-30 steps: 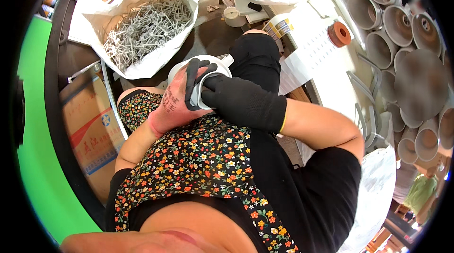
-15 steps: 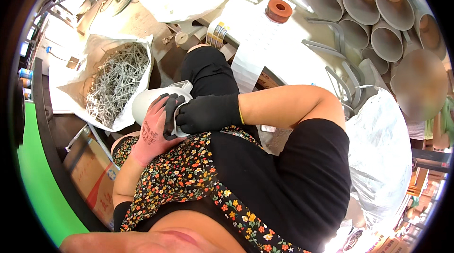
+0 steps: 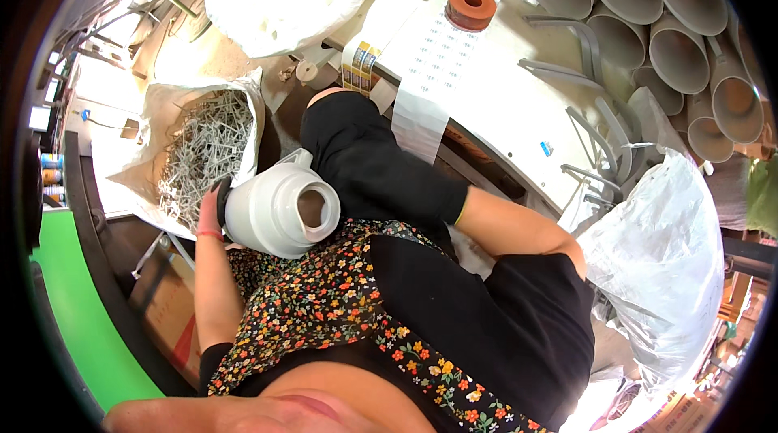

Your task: The person repeatedly picks up white plastic jugs, attaches gray plastic handles, applies labels to the sides, and places the finished jugs into a large white sack.

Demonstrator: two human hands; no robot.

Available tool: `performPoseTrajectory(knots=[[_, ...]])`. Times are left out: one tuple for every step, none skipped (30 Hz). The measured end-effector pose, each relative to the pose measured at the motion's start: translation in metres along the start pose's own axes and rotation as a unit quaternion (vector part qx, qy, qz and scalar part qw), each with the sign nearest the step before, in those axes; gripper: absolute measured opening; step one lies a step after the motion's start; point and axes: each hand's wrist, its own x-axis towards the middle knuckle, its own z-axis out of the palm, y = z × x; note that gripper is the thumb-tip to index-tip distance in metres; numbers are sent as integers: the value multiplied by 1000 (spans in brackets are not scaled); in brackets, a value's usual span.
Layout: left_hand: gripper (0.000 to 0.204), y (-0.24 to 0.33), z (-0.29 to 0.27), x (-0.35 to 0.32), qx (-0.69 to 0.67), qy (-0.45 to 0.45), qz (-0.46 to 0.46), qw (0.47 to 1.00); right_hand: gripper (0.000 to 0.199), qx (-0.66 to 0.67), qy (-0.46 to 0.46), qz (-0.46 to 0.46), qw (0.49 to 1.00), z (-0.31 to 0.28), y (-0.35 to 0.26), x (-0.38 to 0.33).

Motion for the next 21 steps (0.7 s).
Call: performPoseTrajectory(knots=[[23, -11, -3, -7, -20, 3, -15, 1000, 37, 15, 47, 124, 991, -17, 6, 1], [23, -22, -7, -17, -44, 7, -30, 999, 38, -19, 103, 234, 966, -42, -4, 15], [22, -25, -3, -18, -67, -1, -40, 997, 43, -344, 171, 55, 922, -60, 35, 4], [30, -32, -9, -20, 164, 35, 160, 973, 45, -419, 206, 63, 882, -72, 61, -5], [35, -22, -9, -19, 182, 56, 199, 961, 46, -438, 224, 80, 867, -81, 63, -7], [40, -12, -13, -23, 202, 80, 235, 948, 43, -442, 233, 84, 862, -84, 66, -8], [41, 0, -24, -22, 53, 90, 166, 981, 40, -441, 240, 83, 861, -84, 69, -6], [42, 11, -35, -20, -106, 117, 105, 982, 37, -427, 249, 86, 865, -83, 70, -3], [41, 8, -58, -12, -229, 144, 103, 957, 33, -412, 257, 85, 870, -80, 70, 3], [41, 32, -64, -12, -214, 166, 116, 955, 30, -403, 267, 92, 870, -79, 70, 3], [41, 62, -75, -18, -198, 192, 130, 952, 27, -405, 264, 113, 868, -80, 71, 3], [39, 66, -106, -21, -87, 224, 200, 950, 24, -399, 258, 128, 870, -78, 67, 8], [38, 67, -134, -20, 25, 250, 267, 931, 22, -397, 253, 144, 870, -76, 65, 11], [36, 89, -132, -24, -38, 231, 264, 936, 22, -400, 240, 168, 869, -77, 64, 11], [34, 118, -123, -33, -76, 193, 266, 941, 22, -403, 226, 190, 866, -79, 63, 11], [32, 152, -121, -54, -105, 167, 263, 944, 22, -396, 209, 206, 870, -78, 64, 15], [32, 159, -117, -58, -115, 166, 270, 942, 24, -386, 226, 181, 876, -77, 66, 15], [32, 163, -114, -56, -128, 162, 276, 939, 27, -379, 243, 157, 879, -76, 69, 12], [32, 166, -114, -52, -140, 159, 282, 936, 30, -371, 260, 132, 882, -74, 71, 10], [32, 156, -113, -40, -174, 155, 269, 935, 33, -389, 279, 98, 872, -72, 69, 8], [33, 145, -109, -27, -238, 175, 246, 923, 34, -381, 274, 110, 876, -74, 72, 6]])
